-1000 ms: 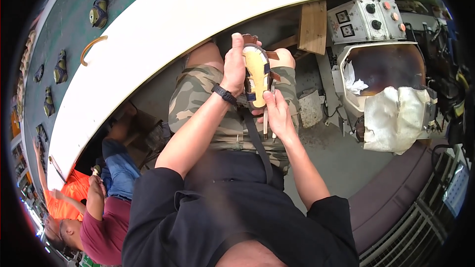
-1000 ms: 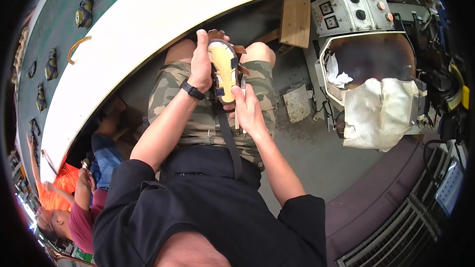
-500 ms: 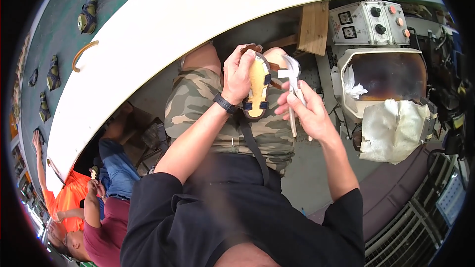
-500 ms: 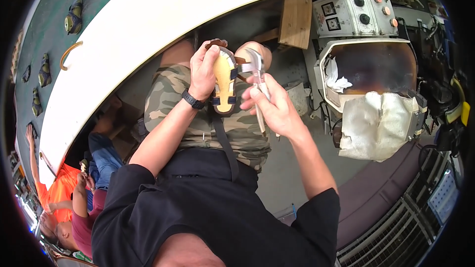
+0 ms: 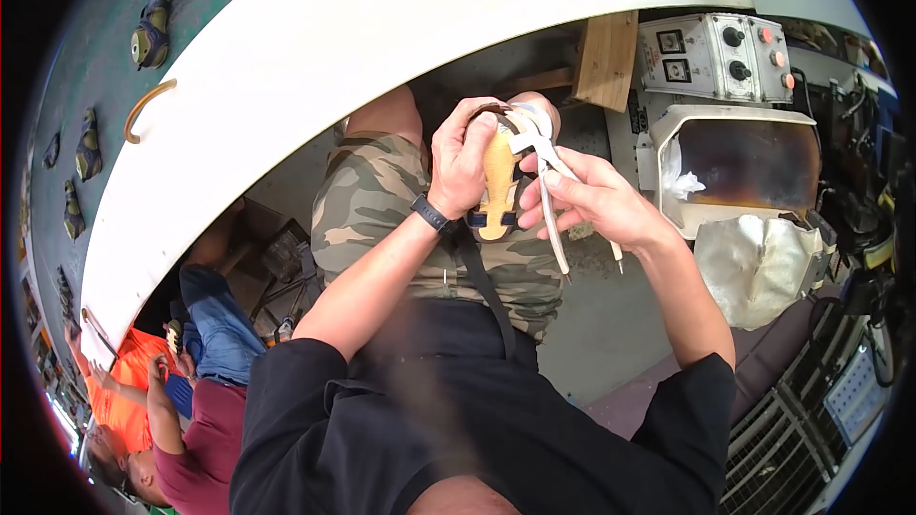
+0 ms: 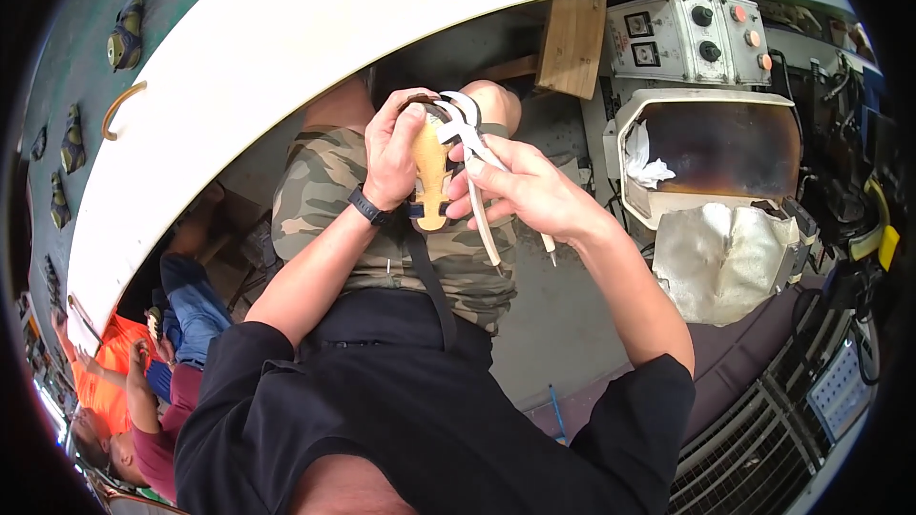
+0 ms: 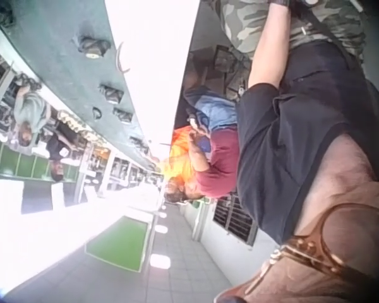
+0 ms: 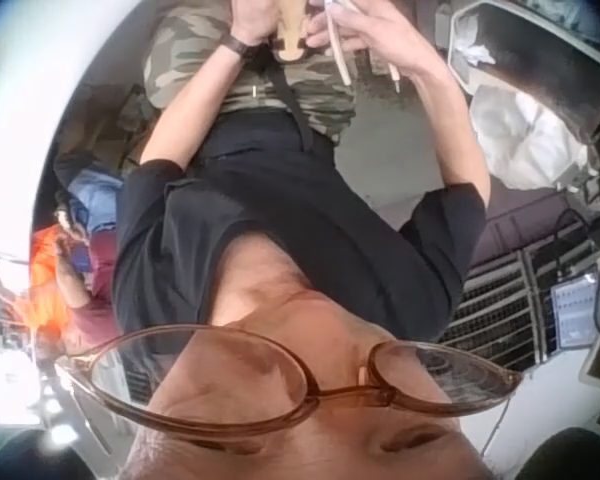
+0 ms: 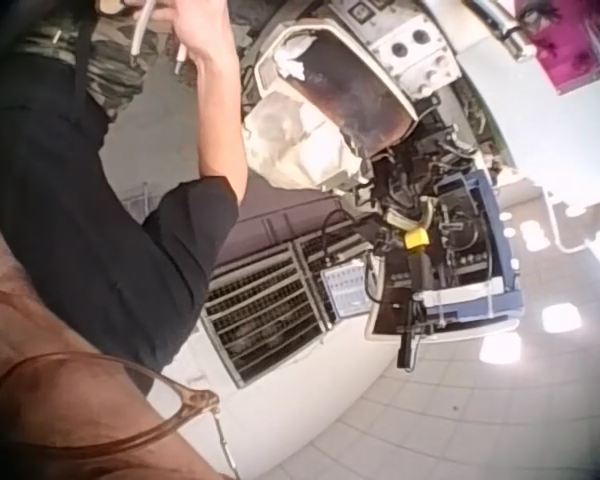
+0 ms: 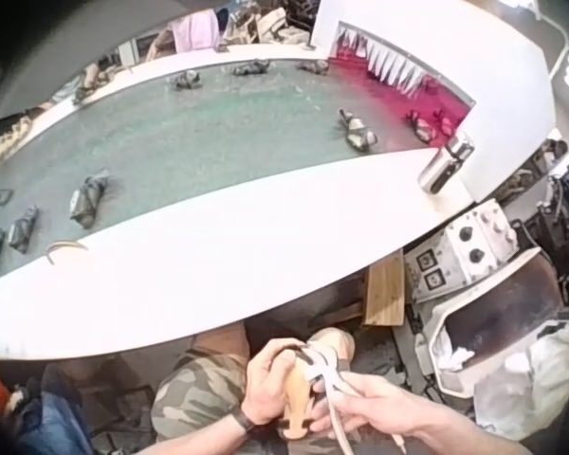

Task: Assembling shoe components by stretching and securing the upper material onto a shoe last using pliers.

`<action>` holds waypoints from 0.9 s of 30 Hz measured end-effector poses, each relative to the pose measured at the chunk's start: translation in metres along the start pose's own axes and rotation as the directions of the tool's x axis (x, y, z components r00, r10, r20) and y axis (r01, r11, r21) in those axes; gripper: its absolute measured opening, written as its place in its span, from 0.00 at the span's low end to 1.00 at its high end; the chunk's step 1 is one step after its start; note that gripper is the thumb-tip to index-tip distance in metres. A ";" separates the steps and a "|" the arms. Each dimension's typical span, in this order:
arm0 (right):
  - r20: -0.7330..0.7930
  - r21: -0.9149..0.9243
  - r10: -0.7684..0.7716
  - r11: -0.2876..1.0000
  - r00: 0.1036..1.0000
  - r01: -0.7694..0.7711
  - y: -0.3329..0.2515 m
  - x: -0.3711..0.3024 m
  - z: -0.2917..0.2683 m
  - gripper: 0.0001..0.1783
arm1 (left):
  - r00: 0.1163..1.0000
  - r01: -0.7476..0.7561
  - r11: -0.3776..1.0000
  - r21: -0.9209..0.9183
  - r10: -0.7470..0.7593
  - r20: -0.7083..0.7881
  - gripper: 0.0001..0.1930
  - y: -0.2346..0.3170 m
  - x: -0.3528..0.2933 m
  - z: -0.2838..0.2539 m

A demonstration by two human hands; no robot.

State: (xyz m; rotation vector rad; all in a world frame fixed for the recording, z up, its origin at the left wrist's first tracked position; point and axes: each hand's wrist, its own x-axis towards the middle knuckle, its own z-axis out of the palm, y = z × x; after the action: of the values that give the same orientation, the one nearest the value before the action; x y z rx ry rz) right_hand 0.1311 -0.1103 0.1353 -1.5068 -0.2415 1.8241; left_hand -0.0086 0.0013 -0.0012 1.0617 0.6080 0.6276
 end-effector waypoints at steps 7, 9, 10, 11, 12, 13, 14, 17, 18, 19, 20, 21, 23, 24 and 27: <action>-0.142 -0.025 -0.082 0.997 0.986 0.079 0.025 0.005 0.014 0.13 | 1.000 0.003 1.000 -0.022 -0.003 -0.004 0.11 0.001 0.001 0.003; -0.233 -0.114 -0.185 0.980 0.955 0.162 0.041 0.009 0.024 0.12 | 1.000 0.012 1.000 -0.010 -0.012 0.001 0.11 0.002 0.001 0.003; -0.268 -0.148 -0.228 0.970 0.936 0.194 0.046 0.011 0.028 0.12 | 1.000 0.011 1.000 -0.003 -0.011 0.001 0.10 0.003 0.001 0.003; -0.287 -0.193 -0.263 0.958 0.921 0.213 0.053 0.013 0.031 0.12 | 1.000 0.011 1.000 0.005 -0.011 0.001 0.10 0.004 0.001 0.004; -0.305 -0.237 -0.298 0.944 0.904 0.231 0.060 0.015 0.031 0.12 | 1.000 0.014 1.000 0.008 -0.014 0.003 0.10 0.004 0.001 0.004; -0.305 -0.235 -0.298 0.944 0.904 0.232 0.065 0.017 0.032 0.12 | 1.000 0.019 1.000 0.021 -0.019 -0.002 0.10 0.005 0.001 0.004; -0.305 -0.241 -0.333 0.933 0.892 0.266 0.070 0.019 0.032 0.12 | 1.000 0.023 0.999 0.035 -0.023 -0.005 0.09 0.006 0.001 0.004; -0.322 -0.249 -0.375 0.919 0.869 0.305 0.072 0.018 0.032 0.12 | 0.999 0.034 0.999 0.025 -0.034 -0.007 0.09 0.008 0.000 0.006; -0.336 -0.252 -0.383 0.917 0.860 0.309 0.071 0.017 0.032 0.13 | 0.999 0.034 0.999 0.025 -0.034 -0.004 0.09 0.008 0.000 0.007; -0.336 -0.251 -0.385 0.916 0.860 0.312 0.068 0.014 0.031 0.13 | 0.999 0.033 0.999 0.005 -0.033 -0.008 0.09 0.007 0.000 0.008; -0.312 -0.298 -0.372 0.912 0.874 0.282 0.064 0.010 0.029 0.13 | 0.999 0.031 0.999 -0.016 -0.032 -0.013 0.09 0.006 0.000 0.008; -0.288 -0.346 -0.358 0.904 0.888 0.252 0.060 0.006 0.027 0.13 | 0.999 0.030 0.999 -0.016 -0.030 -0.013 0.09 0.006 0.000 0.008; -0.273 -0.413 -0.351 0.883 0.895 0.220 0.053 -0.002 0.025 0.13 | 0.999 0.050 0.999 -0.020 -0.050 -0.001 0.09 0.007 0.000 0.007; -0.263 -0.479 -0.343 0.858 0.902 0.186 0.050 -0.006 0.024 0.13 | 0.999 0.049 0.999 -0.019 -0.049 -0.004 0.09 0.007 -0.001 0.006; -0.241 -0.596 -0.354 0.789 0.904 0.150 0.037 -0.014 0.024 0.13 | 0.999 0.052 0.998 -0.041 -0.052 -0.006 0.09 0.009 -0.001 0.009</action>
State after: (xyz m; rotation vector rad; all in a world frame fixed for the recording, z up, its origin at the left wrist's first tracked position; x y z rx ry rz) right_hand 0.0948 -0.1378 0.1319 -2.0506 -0.8367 1.2893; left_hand -0.0043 -0.0010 0.0106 1.0034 0.6246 0.5961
